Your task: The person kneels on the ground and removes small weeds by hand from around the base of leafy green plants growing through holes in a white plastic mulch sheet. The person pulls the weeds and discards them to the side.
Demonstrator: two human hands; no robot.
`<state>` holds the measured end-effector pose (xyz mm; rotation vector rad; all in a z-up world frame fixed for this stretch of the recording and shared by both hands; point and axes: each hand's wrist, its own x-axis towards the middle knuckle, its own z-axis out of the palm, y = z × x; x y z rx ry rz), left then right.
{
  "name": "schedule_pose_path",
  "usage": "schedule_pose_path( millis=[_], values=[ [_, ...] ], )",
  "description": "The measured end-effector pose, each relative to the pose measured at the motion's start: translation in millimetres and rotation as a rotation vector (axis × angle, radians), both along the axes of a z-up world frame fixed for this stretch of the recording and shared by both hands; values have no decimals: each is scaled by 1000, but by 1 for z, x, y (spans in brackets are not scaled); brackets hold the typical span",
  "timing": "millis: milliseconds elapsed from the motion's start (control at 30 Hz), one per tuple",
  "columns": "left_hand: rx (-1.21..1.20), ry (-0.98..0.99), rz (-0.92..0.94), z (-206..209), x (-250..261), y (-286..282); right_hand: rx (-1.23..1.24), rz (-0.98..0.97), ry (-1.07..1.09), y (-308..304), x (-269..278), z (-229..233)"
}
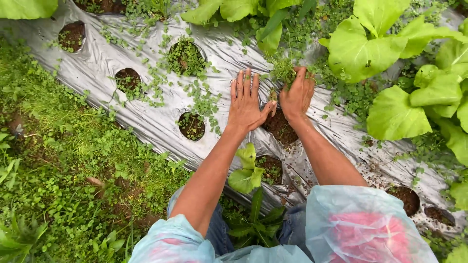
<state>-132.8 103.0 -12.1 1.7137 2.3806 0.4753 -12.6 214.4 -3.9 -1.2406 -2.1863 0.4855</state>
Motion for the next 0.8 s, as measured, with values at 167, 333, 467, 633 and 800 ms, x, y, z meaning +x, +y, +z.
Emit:
schedule_pose_path(
  millis=[167, 333, 467, 633, 800],
  values=[
    [-27, 8, 6, 3, 1, 1, 27, 38, -28, -2, -3, 16],
    [-35, 5, 12, 6, 1, 2, 71, 40, -57, 22, -6, -9],
    [-7, 10, 10, 7, 1, -1, 55, 122, 152, 34, -4, -36],
    [-19, 29, 11, 8, 0, -1, 108, 200, 314, 33, -2, -35],
    [-59, 1, -10, 21, -1, -4, -46, -144, 345, 39, -10, -26]
  ],
)
